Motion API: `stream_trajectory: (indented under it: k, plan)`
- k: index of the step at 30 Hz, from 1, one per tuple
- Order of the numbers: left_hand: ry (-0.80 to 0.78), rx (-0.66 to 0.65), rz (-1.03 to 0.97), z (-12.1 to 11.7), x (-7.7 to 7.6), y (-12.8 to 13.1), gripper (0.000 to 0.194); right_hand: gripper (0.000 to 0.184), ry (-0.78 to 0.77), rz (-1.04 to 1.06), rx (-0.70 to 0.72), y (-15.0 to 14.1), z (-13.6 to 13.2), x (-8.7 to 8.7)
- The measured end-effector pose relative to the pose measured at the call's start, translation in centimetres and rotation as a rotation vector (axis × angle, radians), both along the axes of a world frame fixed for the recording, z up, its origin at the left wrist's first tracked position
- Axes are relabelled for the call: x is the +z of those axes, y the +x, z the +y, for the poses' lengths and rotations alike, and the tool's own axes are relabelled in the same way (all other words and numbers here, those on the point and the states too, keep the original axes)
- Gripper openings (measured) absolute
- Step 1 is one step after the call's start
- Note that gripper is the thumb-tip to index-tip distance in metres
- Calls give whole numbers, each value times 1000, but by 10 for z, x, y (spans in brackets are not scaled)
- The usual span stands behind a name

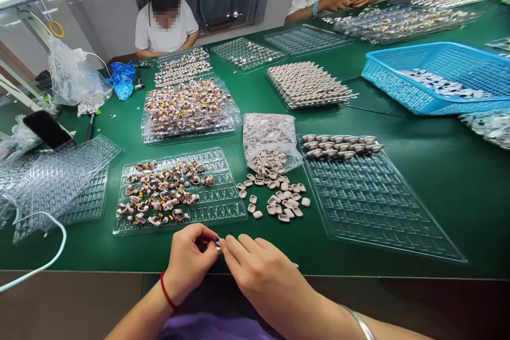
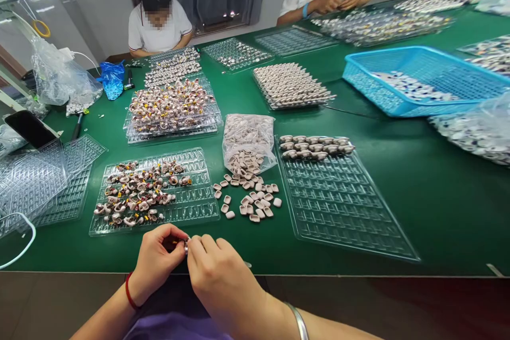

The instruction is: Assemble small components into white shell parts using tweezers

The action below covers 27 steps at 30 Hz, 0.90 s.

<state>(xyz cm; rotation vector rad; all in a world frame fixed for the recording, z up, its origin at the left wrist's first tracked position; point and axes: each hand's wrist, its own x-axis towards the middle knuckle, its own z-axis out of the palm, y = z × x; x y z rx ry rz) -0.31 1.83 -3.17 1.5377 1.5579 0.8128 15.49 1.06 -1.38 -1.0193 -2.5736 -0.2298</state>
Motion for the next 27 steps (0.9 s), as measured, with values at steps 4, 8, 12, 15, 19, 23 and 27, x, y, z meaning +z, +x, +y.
stream_trajectory:
  k: [4,8,12,15,19,23,27]
  plan:
    - [-15,-3,-28,2,0,-2,11,20,-32,23,8,6,3,5]
    - [-158,-6,-234,3,11,-5,13,26,-267,195,11,21,12,11]
    - [-326,-47,-481,-1,26,-2,21,27,-568,508,137,27,14,-1]
    - [-389,-70,-609,-2,32,1,28,24,-551,664,264,25,12,-14]
    - [-443,-87,-651,-2,34,4,32,27,-452,620,354,26,10,-15]
    - [-433,-128,-612,-4,34,8,32,26,-339,514,422,30,10,-7]
    - [-394,-158,-584,-6,38,10,32,25,-327,555,430,32,8,-4]
